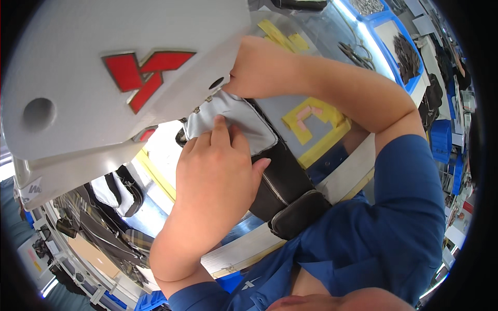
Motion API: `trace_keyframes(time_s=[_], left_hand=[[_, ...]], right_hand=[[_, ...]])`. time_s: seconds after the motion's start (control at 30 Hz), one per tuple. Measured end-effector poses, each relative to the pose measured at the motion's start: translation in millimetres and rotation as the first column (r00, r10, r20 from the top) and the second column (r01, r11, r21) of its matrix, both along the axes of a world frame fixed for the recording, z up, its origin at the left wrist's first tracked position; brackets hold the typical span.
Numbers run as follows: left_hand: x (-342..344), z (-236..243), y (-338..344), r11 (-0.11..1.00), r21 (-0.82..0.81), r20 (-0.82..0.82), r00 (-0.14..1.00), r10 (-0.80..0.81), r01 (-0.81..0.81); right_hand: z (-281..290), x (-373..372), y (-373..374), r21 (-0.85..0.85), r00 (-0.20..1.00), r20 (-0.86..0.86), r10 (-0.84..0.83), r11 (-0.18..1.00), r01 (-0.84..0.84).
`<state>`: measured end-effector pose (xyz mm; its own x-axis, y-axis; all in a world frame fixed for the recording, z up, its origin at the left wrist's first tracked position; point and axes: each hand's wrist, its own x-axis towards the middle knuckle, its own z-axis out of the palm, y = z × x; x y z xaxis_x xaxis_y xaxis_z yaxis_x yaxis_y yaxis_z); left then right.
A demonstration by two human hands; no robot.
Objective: The person attaches a zipper pull to a zipper on a black fabric pouch and then uses a sewing machine to stitch the zipper in place. They handle the pouch and zipper components by hand, aligning them under the machine needle and guiding the fabric through the sewing process.
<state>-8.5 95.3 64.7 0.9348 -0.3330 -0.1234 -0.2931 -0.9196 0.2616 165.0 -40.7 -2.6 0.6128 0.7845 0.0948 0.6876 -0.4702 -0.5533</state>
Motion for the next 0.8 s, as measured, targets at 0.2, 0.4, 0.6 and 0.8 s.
trace_keyframes(time_s=[0.2,0.4,0.6,0.8], left_hand=[[-2,0,1,1.0,0.005,0.009,1.0,0.022,-0.022],[0,2,3,1.0,0.019,-0.027,1.0,0.017,-0.016],[-1,2,3,0.999,0.036,-0.042,0.999,0.019,-0.018],[-3,2,5,1.0,0.025,-0.01,1.0,0.003,-0.003]], right_hand=[[19,-6,-11,-0.066,0.997,-0.068,-0.022,0.998,0.017],[6,-6,-6,0.026,0.998,0.035,-0.044,0.999,0.044],[2,-9,-2,0.083,0.995,0.077,-0.061,0.995,0.055],[9,-11,-2,0.019,0.995,0.04,-0.087,0.996,0.086]])
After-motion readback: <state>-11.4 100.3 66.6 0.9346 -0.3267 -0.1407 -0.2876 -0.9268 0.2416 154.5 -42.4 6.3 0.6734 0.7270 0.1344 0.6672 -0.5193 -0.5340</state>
